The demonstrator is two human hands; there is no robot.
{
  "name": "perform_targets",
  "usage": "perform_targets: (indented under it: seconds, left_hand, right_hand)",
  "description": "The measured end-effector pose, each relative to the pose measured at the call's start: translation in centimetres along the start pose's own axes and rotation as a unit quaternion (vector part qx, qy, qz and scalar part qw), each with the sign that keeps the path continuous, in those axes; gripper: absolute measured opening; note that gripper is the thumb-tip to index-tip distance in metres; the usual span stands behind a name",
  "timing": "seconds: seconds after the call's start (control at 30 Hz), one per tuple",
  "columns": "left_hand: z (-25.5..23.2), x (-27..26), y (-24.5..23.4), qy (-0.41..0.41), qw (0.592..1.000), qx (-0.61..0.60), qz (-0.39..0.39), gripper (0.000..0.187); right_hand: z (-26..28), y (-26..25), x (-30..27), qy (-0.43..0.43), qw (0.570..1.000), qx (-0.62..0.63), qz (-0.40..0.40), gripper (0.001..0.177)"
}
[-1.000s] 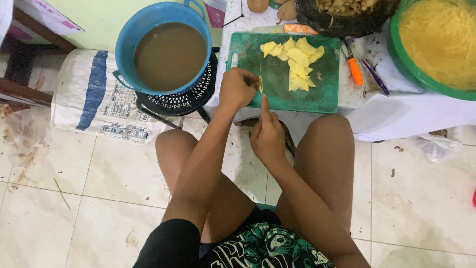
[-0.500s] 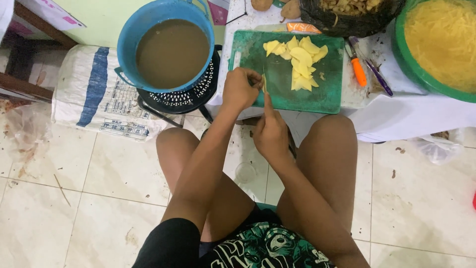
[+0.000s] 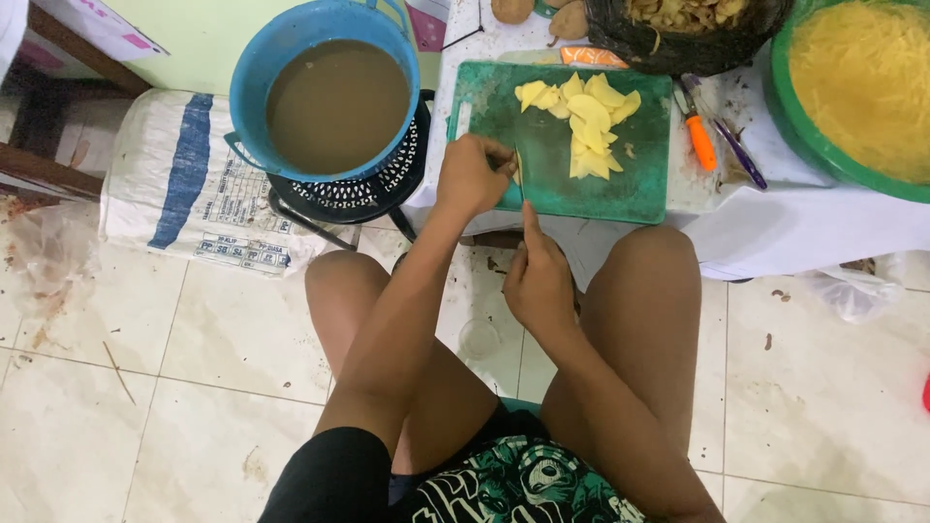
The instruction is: Slicing peeled potatoes into thin julienne strips using a knife on a cutting board while sitting on the floor.
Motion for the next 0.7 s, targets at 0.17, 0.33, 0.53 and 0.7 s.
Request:
perform_targets:
  seconds: [0.17,0.33,0.53,0.7]
  left_hand:
    - [0.5,0.1,0.4,-0.007,1.000,0.014,-0.002,0.023]
    - [0.4,-0.1,0.1,-0.004,1.000,0.012,-0.012,0.019]
    - [0.9,0.0,0.2,-0.009,1.000,-0.005,-0.007,0.019]
    - [0.2,0.0,-0.1,0.014,0.999,0.004,-0.029,0.021]
  right_hand:
    - [-1.5,1.5,2.0,-0.010,1.000,0.008,-0.002,0.057]
    - [-0.1,0.5,0.3,-0.006,1.000,-0.023,0.004,0.059]
    - [-0.6,-1.3,-3.0,0.012,0.998,-0.060,0.021,0.060]
    - [-0.5,-3.8,-1.9,-0.038,0.983,-0.179,-0.035,0.061]
Point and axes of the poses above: each hand's wrist, its own x-axis towards the middle knuckle, its own y-axis out of the palm, z = x × y, the point moved 9 cm from there along x, towards the middle knuckle, and after that the axes turned 5 degrees about -z, right-handed, at the moved point
